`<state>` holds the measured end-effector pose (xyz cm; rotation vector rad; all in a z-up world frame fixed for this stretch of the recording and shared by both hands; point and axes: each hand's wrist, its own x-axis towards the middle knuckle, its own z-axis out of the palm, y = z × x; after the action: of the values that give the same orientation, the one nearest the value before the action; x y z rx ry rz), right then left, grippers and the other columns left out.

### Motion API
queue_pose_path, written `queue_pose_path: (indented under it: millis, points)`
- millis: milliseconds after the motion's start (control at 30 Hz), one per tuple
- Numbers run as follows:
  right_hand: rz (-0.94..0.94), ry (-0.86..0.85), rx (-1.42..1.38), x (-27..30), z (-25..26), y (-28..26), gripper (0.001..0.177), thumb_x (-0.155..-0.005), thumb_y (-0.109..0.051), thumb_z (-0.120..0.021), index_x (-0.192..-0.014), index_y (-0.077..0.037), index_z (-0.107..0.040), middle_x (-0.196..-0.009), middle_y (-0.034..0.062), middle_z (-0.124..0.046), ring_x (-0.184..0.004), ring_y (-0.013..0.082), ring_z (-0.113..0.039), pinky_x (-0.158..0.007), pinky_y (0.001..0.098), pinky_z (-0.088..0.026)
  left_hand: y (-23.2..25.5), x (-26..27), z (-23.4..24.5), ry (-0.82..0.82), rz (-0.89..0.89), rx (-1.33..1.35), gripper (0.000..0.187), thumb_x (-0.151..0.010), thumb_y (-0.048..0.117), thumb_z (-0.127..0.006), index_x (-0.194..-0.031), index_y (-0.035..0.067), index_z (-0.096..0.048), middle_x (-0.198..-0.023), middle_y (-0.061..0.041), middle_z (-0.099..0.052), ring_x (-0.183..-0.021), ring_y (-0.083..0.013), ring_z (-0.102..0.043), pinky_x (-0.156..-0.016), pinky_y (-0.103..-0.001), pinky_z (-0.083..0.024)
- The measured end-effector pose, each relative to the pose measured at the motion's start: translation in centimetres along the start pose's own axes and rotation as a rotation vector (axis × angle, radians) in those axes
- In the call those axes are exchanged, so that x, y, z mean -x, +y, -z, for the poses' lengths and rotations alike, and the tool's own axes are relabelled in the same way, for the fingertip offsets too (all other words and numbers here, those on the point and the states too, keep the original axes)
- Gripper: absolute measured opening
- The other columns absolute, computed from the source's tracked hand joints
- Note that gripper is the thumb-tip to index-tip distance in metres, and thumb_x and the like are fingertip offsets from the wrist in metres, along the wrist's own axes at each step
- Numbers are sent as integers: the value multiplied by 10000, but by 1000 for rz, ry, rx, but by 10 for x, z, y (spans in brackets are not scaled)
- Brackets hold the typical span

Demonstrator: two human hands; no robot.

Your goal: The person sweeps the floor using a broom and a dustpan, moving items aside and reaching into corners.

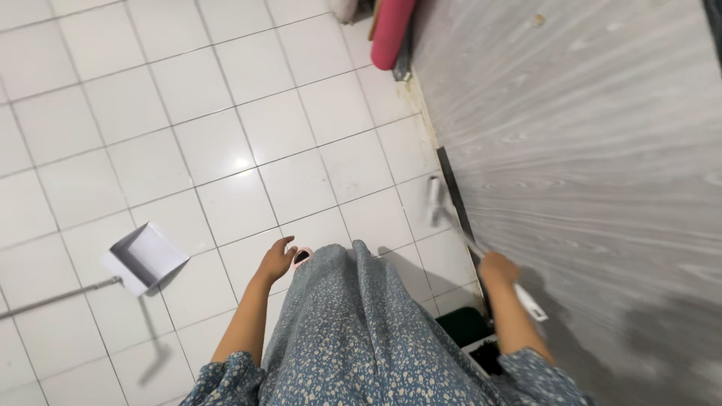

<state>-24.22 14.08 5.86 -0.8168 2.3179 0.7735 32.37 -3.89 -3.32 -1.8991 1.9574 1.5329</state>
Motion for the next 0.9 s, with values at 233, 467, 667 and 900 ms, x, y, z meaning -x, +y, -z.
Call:
queue_pose_path:
  millis: [233,467,667,900]
  points:
    - [317,-75,-90,32,-31,-241,337,-867,-170,-632,-1183,-92,-721,-1207,178,-729,-1164,340,-697,-971,445,-558,-43,26,50,66,121,68,512,-985,340,-564,-1441,106,-547,-1508,-154,-532,-1378,-355,-514,-1133,-438,-417]
    - [359,-108,-219,48,-2,-347,322,-959,-330,-606,-1117,-63,-688,-1128,180,-726,-1059,354,-696,-882,477,-563,-62,28,78,65,134,125,514,-992,348,-564,-1438,93,-551,-1497,-170,-543,-1392,-363,-505,-1138,-441,-413]
    - [467,-206,-554,43,-6,-274,357,-940,-398,-630,-836,-81,-757,-586,93,-664,-485,198,-604,-513,374,-485,-81,9,110,113,133,166,518,-991,356,-561,-1439,97,-557,-1480,-175,-560,-1381,-365,-518,-1135,-437,-417]
    - [48,-135,-107,49,92,-108,425,-1000,-466,-607,-1051,-94,-806,-970,183,-759,-795,295,-677,-740,479,-518,-117,7,147,183,178,231,511,-995,352,-559,-1448,117,-557,-1468,-175,-576,-1378,-362,-527,-1134,-434,-421]
